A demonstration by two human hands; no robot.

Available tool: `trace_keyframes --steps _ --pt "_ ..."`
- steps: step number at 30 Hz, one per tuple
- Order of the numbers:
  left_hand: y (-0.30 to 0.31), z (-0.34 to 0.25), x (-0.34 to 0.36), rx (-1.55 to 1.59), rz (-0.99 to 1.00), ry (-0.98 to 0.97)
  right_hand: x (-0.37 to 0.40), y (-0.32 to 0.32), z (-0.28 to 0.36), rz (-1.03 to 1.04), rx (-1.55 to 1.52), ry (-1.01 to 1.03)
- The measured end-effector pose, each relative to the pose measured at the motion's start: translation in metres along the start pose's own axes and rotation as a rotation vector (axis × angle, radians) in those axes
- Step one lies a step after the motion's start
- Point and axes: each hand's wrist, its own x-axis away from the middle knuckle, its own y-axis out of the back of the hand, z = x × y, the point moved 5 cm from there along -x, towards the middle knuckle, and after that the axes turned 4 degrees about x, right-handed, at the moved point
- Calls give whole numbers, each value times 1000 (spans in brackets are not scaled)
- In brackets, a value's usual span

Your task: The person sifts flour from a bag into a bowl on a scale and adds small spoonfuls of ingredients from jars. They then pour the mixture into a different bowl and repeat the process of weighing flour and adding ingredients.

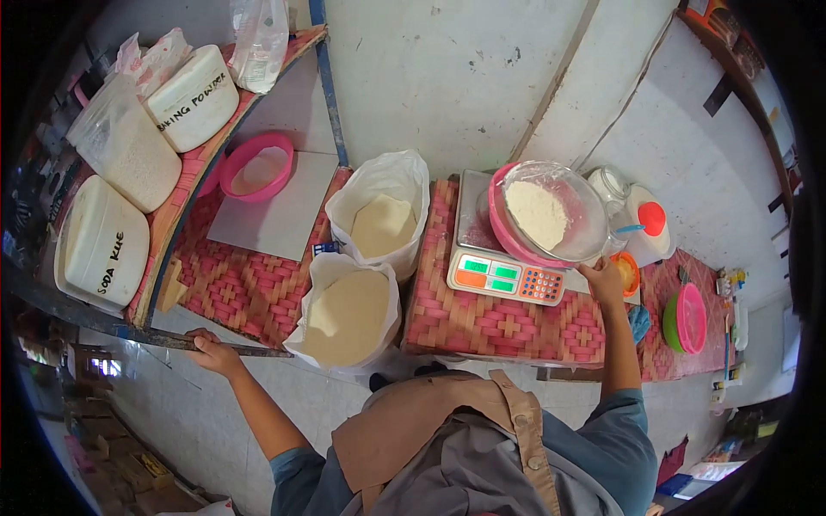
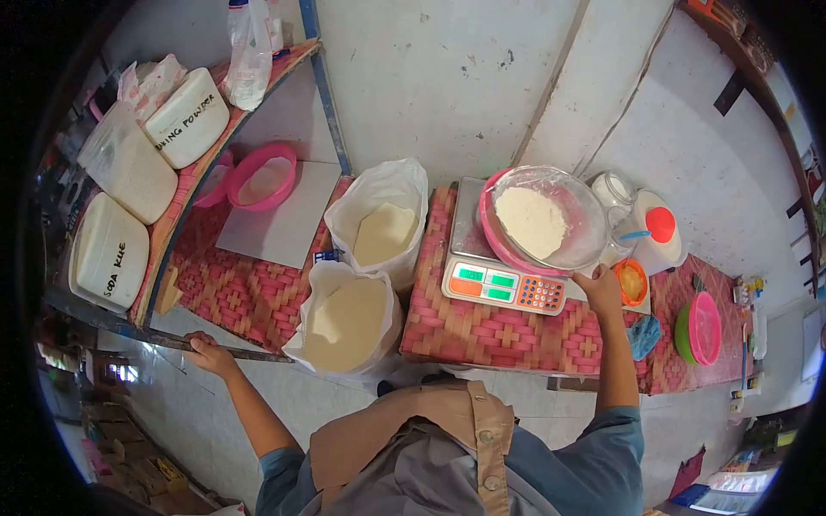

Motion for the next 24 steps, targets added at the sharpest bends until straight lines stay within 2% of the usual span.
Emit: trace_keyframes --steps 1,3,4,6,7,9,12,15,18,24 --pt "0 1 -1 16 23 -9 1 -1 5 1 1 2" --pt "1 3 1 26 53 -12 7 2 16 -140 53 20" --pt "2 5 2 24 54 0 6 2 13 -138 51 23" --pt "2 6 -1 24 53 6 2 -2 5 -8 1 11" --pt "1 5 -1 28 62 -10 1 -3 8 -9 1 12" --pt "2 5 1 25 83 -18 6 1 17 -152 70 81" --pt "2 5 -1 49 31 6 4 -1 12 -28 42 8" --pt "1 4 1 51 61 -26 6 -2 13 -154 107 80" --pt "1 3 0 42 12 33 3 -7 9 -48 28 35" --pt "2 4 -1 40 44 15 2 -9 4 -81 58 41"
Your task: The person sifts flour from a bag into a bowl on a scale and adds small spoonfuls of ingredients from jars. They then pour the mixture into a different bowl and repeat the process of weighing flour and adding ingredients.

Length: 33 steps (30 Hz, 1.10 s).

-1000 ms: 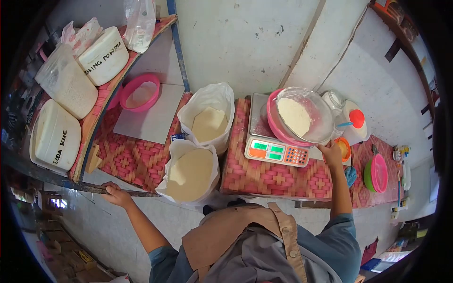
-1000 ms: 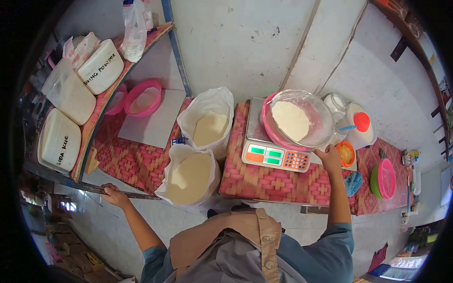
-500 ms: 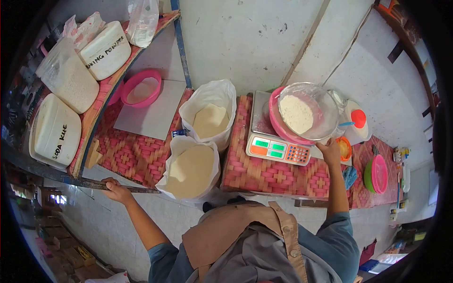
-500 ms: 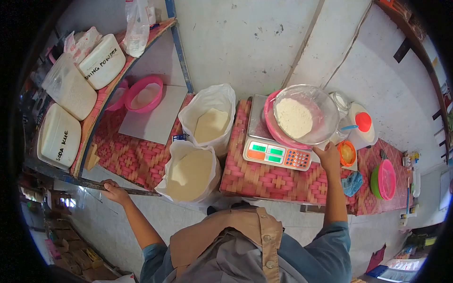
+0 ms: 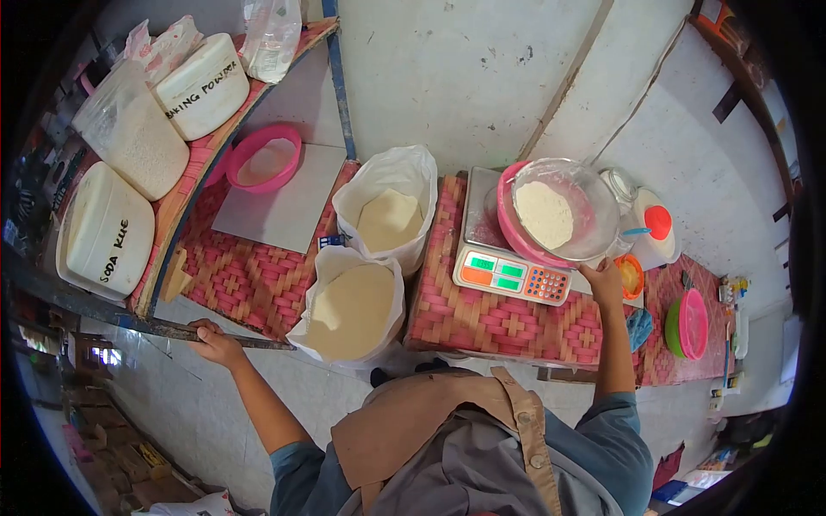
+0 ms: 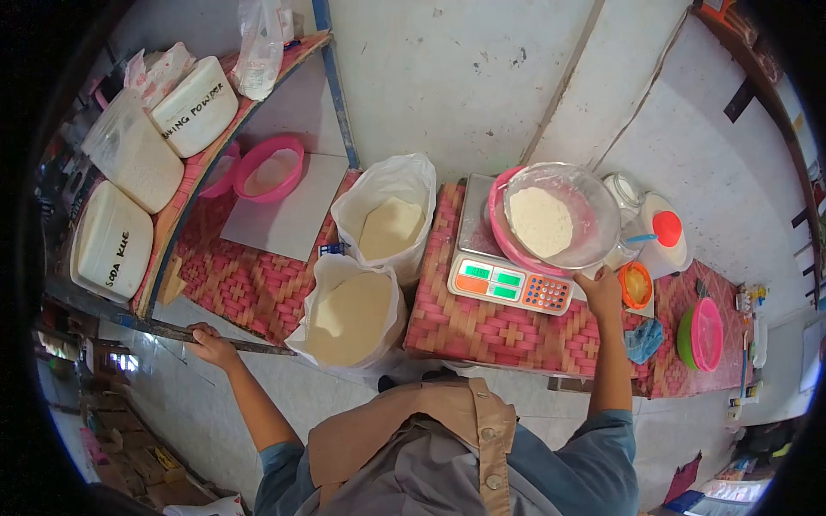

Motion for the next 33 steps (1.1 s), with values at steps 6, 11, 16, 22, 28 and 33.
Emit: trace_keyframes --steps 6,11,16,22,28,33 --pt "0 1 1 20 -26 -26 6 5 10 -67 5 4" --pt "-2 -3 1 21 3 -33 11 1 11 -23 11 -33" --pt "1 3 1 37 1 -18 14 4 16 -9 31 -53" --pt "1 6 2 44 -18 13 12 1 9 -79 11 -105" --pt "2 6 1 72 -15 47 34 30 47 -38 -106 -91" --pt "5 2 4 -9 -110 53 74 15 114 -2 -333 154"
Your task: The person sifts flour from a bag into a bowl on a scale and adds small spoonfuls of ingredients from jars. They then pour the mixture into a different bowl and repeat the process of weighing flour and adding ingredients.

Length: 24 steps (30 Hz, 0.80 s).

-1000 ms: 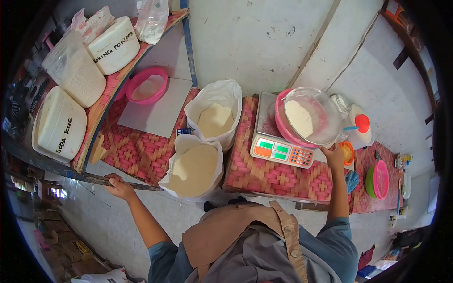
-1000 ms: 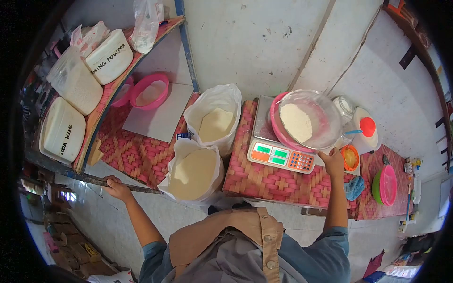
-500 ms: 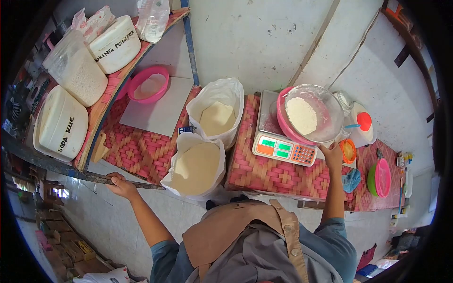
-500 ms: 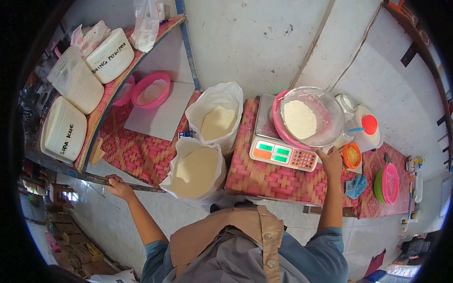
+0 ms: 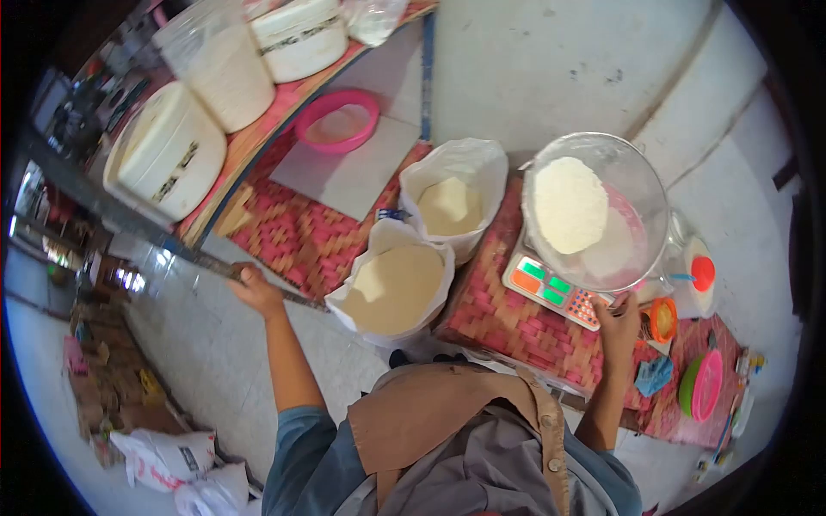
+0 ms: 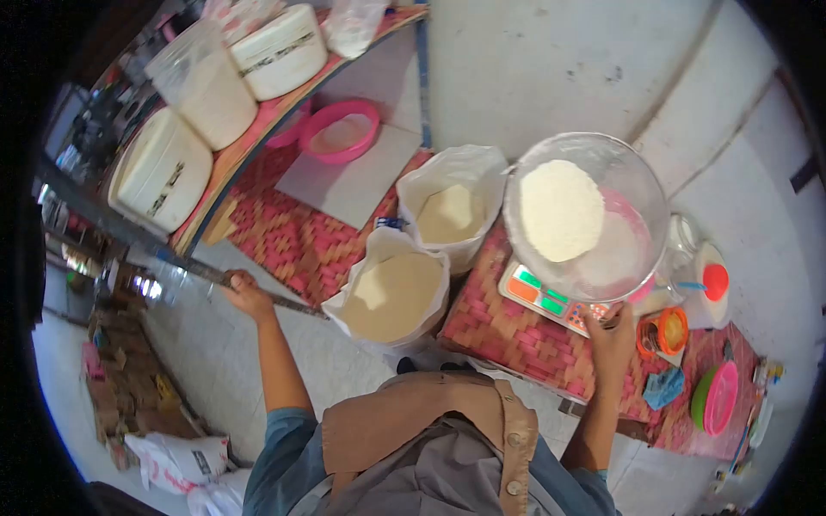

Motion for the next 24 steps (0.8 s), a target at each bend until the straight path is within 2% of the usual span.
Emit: trace_keyframes --steps 2,4,6,8,9,11,12,14,16,18,20,22,24 --pt "-9 -9 -2 18 49 -83 14 -42 12 81 10 83" --pt "-10 -13 -1 17 65 -83 30 -92 25 331 -2 41" --pt "-10 -10 -2 30 73 -92 48 -135 42 503 66 175" --pt "-9 -10 -3 -1 68 -103 66 -178 43 568 22 411" --pt "-8 -10 -3 -29 69 -105 72 -190 44 569 18 413" --pt "-7 -8 -2 -31 67 -103 88 -221 44 841 261 460" --pt "-7 -7 -2 -30 67 -97 90 -229 47 839 257 464" --pt "-4 -6 -2 -14 67 -50 95 -250 56 919 348 597" --pt "-3 -1 0 3 76 6 98 -285 62 929 344 789" --pt "-1 1 -2 -70 57 -75 98 -317 76 957 408 813" --pt "-1 2 -3 -81 35 -95 102 -337 94 808 508 934" --pt "1 8 -5 -91 -12 -97 104 -324 118 538 570 1075" --pt "8 19 -6 -77 -13 -50 93 -266 130 293 203 1188"
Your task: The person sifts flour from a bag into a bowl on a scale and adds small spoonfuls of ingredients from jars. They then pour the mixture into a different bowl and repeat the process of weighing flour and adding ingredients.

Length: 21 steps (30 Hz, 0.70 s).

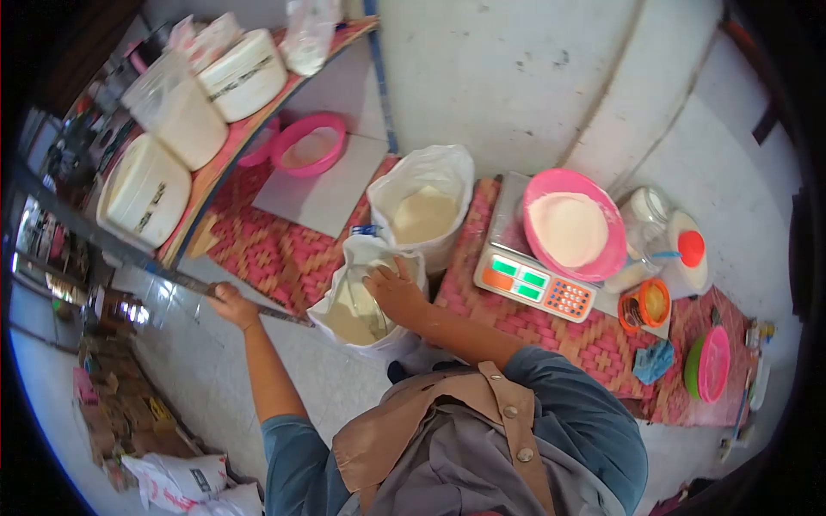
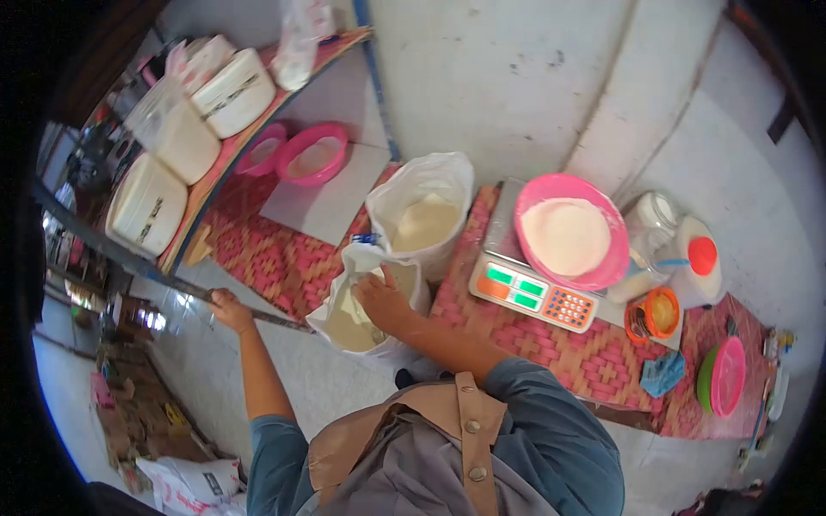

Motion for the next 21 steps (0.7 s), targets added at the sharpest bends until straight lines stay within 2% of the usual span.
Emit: trace_keyframes --steps 1,3,5,7,8,10,11,13,14,16,17,19,20,21 --pt "2 4 -1 4 7 23 6 32 -7 0 16 -23" --pt "0 2 0 23 -14 52 32 98 -40 -153 -224 -239" --pt "-2 -4 1 50 -25 55 82 121 -85 -287 -549 -442" --pt "-9 -10 3 67 -50 52 153 142 -122 -527 -371 -740" --pt "-11 -13 4 45 -55 54 178 162 -137 -432 -101 -865" --pt "-12 -26 8 -37 -97 33 223 189 -159 -533 185 -846" --pt "-10 -26 6 -49 -117 23 235 195 -169 -534 166 -827" --pt "-7 -17 4 -80 -126 -14 246 177 -192 107 139 -931" --pt "-6 -14 2 -60 -120 -12 247 178 -191 105 133 -917" --pt "-8 -19 4 -79 -134 -3 248 191 -188 -136 187 -839" --pt "-9 -21 4 -93 -129 8 251 189 -192 -136 184 -840" --pt "-11 -26 4 -84 -130 2 257 179 -204 31 188 -849" --pt "-12 -26 4 -119 -154 41 261 182 -212 28 192 -846" --pt "-11 -25 4 -156 -179 80 274 202 -225 -427 79 -935"
